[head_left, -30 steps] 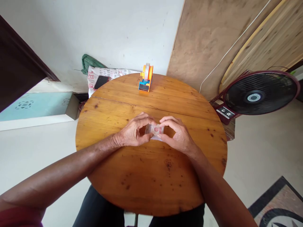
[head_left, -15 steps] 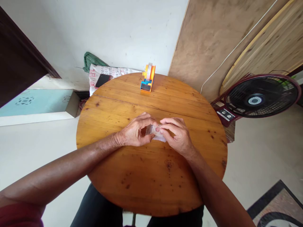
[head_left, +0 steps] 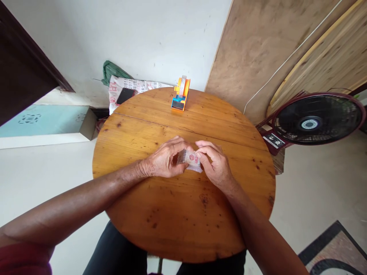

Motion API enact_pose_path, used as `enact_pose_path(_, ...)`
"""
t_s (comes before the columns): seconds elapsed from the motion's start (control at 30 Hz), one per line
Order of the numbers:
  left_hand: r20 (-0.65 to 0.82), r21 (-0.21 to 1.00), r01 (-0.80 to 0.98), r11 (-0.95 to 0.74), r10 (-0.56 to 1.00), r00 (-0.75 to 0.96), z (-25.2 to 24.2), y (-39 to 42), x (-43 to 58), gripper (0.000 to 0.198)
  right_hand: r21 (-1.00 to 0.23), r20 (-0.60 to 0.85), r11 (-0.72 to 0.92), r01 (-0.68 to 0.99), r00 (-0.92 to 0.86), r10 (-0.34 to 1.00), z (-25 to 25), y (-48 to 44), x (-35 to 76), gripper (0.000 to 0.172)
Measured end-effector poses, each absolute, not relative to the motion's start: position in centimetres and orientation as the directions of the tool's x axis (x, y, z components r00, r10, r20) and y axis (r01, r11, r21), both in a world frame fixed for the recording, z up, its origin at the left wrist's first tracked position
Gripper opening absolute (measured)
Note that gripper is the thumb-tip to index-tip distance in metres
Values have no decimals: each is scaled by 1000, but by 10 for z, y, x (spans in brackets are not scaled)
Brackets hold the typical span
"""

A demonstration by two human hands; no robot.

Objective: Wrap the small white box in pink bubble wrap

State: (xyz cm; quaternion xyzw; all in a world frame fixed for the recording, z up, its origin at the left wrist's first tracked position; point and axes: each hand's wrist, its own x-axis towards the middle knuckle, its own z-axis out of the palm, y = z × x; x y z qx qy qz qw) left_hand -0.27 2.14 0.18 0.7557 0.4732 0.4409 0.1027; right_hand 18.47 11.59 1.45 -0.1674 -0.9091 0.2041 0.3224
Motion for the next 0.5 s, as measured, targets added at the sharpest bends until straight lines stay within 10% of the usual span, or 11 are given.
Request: enact_pose_path(0.5,535,581,623,-524,822,192,3,20,-3,30,-601,444,786,146,-757,480,15,116,184,16)
